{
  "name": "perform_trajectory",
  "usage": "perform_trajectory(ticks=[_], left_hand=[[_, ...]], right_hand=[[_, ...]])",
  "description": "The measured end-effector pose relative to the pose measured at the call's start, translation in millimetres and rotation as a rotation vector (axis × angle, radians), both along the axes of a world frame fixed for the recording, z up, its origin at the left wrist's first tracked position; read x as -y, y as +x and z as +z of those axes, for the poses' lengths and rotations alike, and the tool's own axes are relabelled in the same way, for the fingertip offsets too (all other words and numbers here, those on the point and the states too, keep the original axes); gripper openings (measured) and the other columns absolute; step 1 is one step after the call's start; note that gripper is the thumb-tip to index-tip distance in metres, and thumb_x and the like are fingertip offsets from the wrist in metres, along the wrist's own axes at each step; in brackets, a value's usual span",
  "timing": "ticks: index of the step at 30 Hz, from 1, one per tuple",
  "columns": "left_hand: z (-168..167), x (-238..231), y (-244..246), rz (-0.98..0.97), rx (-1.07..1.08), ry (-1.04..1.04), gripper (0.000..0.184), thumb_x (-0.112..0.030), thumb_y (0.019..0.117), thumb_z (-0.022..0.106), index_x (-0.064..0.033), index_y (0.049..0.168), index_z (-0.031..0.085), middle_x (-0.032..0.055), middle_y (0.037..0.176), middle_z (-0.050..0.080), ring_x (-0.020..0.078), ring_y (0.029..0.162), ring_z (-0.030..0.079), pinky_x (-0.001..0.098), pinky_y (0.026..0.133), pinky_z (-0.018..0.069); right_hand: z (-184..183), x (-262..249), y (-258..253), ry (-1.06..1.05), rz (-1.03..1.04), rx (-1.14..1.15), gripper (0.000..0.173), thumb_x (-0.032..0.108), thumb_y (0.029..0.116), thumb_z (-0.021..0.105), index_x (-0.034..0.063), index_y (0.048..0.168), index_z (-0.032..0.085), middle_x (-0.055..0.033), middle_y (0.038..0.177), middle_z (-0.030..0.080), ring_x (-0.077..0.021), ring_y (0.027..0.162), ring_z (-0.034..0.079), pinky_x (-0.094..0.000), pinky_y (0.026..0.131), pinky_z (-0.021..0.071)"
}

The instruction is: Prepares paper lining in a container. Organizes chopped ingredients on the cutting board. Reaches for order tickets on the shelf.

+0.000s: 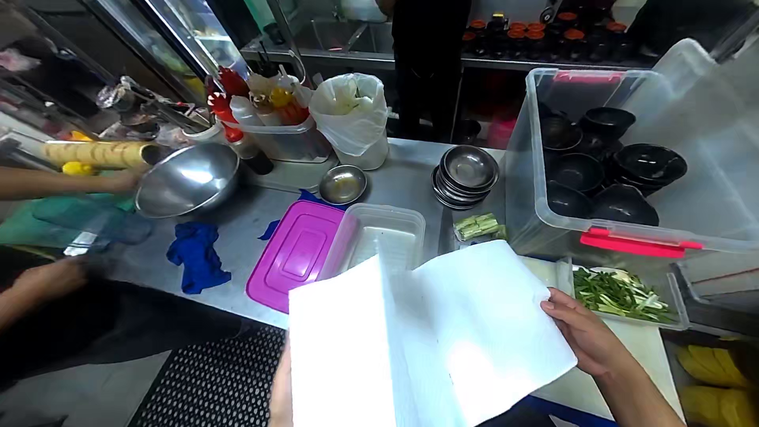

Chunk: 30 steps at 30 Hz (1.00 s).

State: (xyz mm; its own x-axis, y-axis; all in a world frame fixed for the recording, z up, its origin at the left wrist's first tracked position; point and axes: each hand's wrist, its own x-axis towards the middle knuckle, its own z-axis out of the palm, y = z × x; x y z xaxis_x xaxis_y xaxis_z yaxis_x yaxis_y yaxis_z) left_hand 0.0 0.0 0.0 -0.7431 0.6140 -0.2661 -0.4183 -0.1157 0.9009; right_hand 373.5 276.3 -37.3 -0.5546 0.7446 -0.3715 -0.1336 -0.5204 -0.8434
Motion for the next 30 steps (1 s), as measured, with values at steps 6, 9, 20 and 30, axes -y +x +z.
perform_trajectory(ticks=[6, 9, 20, 30], left_hand=[[-18, -2, 2, -0.27, 0.136, -0.306, 0.031, -0.024, 0.1066, 0.046, -0.0013, 0.12, 0.061, 0.0136, 0.099, 0.075, 0.02, 0.087, 0.076, 0.0376, 0.077, 0.0647], [-6, -32, 9, -0.237, -0.086, -0.532, 0.014, -0.002, 0.096, 0.065, 0.0031, 0.109, 0.066, 0.0144, 0.087, 0.075, 0.0204, 0.072, 0.075, 0.0348, 0.066, 0.0646], [-26, -91, 44, -0.273, -0.653, -0.769, 0.056, -0.022, 0.0878, 0.079, -0.0103, 0.138, 0.057, 0.012, 0.106, 0.073, 0.0232, 0.087, 0.074, 0.0496, 0.078, 0.0622], [-46, -110, 26, -0.264, -0.983, -0.841, 0.073, -0.026, 0.0904, 0.078, -0.0137, 0.154, 0.043, 0.0231, 0.118, 0.067, 0.039, 0.099, 0.068, 0.0618, 0.086, 0.0544]], right_hand=[[-8, -1, 7, 0.043, 0.034, 0.209, 0.021, 0.014, 0.1002, 0.054, 0.0025, 0.112, 0.066, -0.0135, 0.097, 0.073, -0.0199, 0.084, 0.073, -0.0363, 0.076, 0.0625], [-5, -8, 11, 0.129, 0.057, 0.328, 0.019, 0.015, 0.0991, 0.056, 0.0041, 0.108, 0.068, -0.0121, 0.091, 0.072, -0.0193, 0.079, 0.071, -0.0354, 0.071, 0.0609], [-12, -31, 54, 0.379, -0.061, 0.831, 0.015, 0.016, 0.1056, 0.056, 0.0068, 0.106, 0.067, -0.0105, 0.08, 0.068, -0.0213, 0.069, 0.067, -0.0427, 0.063, 0.0561], [-31, -17, 53, 0.334, 0.008, 0.831, 0.018, 0.021, 0.1052, 0.056, 0.0075, 0.11, 0.067, -0.0094, 0.083, 0.068, -0.0199, 0.074, 0.067, -0.0425, 0.068, 0.0555]])
